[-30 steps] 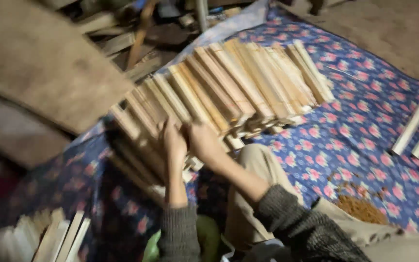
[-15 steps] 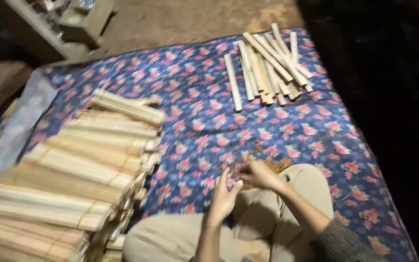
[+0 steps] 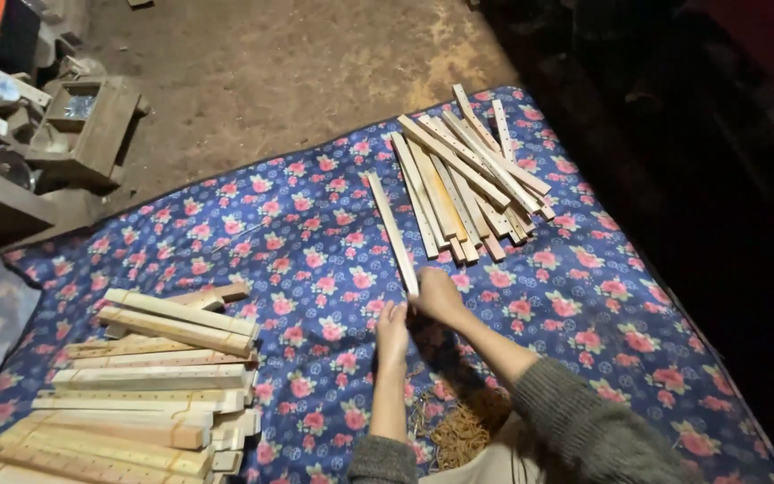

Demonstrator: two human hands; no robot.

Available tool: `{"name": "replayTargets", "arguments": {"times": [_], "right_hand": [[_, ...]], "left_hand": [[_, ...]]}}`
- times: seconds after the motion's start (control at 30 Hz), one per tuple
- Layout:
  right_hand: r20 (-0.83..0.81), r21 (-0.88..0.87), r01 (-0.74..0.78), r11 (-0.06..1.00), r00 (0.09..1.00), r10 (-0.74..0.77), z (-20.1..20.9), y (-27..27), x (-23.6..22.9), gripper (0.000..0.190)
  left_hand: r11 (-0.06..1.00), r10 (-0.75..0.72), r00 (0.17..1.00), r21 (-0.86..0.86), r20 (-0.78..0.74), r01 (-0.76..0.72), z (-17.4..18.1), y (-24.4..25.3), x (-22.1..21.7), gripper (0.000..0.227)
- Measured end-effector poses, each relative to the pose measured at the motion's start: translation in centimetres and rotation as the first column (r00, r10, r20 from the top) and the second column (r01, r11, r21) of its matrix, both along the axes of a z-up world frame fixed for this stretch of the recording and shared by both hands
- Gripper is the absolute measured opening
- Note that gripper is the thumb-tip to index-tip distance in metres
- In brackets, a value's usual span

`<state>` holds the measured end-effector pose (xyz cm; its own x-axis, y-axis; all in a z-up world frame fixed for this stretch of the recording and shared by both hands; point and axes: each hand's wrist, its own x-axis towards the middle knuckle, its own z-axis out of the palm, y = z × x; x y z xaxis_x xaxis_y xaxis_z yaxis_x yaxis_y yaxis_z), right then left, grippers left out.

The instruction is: Tying rubber bands around wooden slats to secure or bundle them.

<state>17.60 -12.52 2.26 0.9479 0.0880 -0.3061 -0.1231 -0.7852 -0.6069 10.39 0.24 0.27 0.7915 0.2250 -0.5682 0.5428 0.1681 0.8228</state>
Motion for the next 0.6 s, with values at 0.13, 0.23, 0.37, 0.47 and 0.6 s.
{"name": "replayTargets", "arguments": {"times": [0.13,0.23,0.37,0.47,0.6], "right_hand": [[-0.15,-0.083,-0.142,0.986,0.98,0.129,4.4,-1.9,-4.1,0.05],[-0.279,-0.13,-0.338,0.932,0.915,0.293,5.1,-4.2,-1.0,0.041],[0.118,-0.208,0.039,0.977,0.993,-0.014,5.8,-5.3,6.5,0.037],[0.244,-0.191,0.184,0.964,0.96,-0.135,3.8,-5.7,8.6,0.041],[0.004,-0.015,0.207,0.978,0.978,-0.207,2.8,-6.5,6.7,0.055]], "left_hand": [[0.976,-0.007,0.994,-0.218,-0.113,-0.018,-5.0,-0.8,3.5,0.059],[0.938,-0.054,0.989,-0.346,-0.139,0.002,-8.5,-2.6,3.9,0.047],[0.933,-0.073,0.989,-0.358,-0.126,0.023,-9.9,-3.9,3.1,0.052],[0.916,-0.083,0.989,-0.4,-0.125,0.027,-8.9,-3.9,3.3,0.051],[0.884,-0.062,0.987,-0.467,-0.149,-0.015,-4.0,-3.3,2.7,0.048]]}}
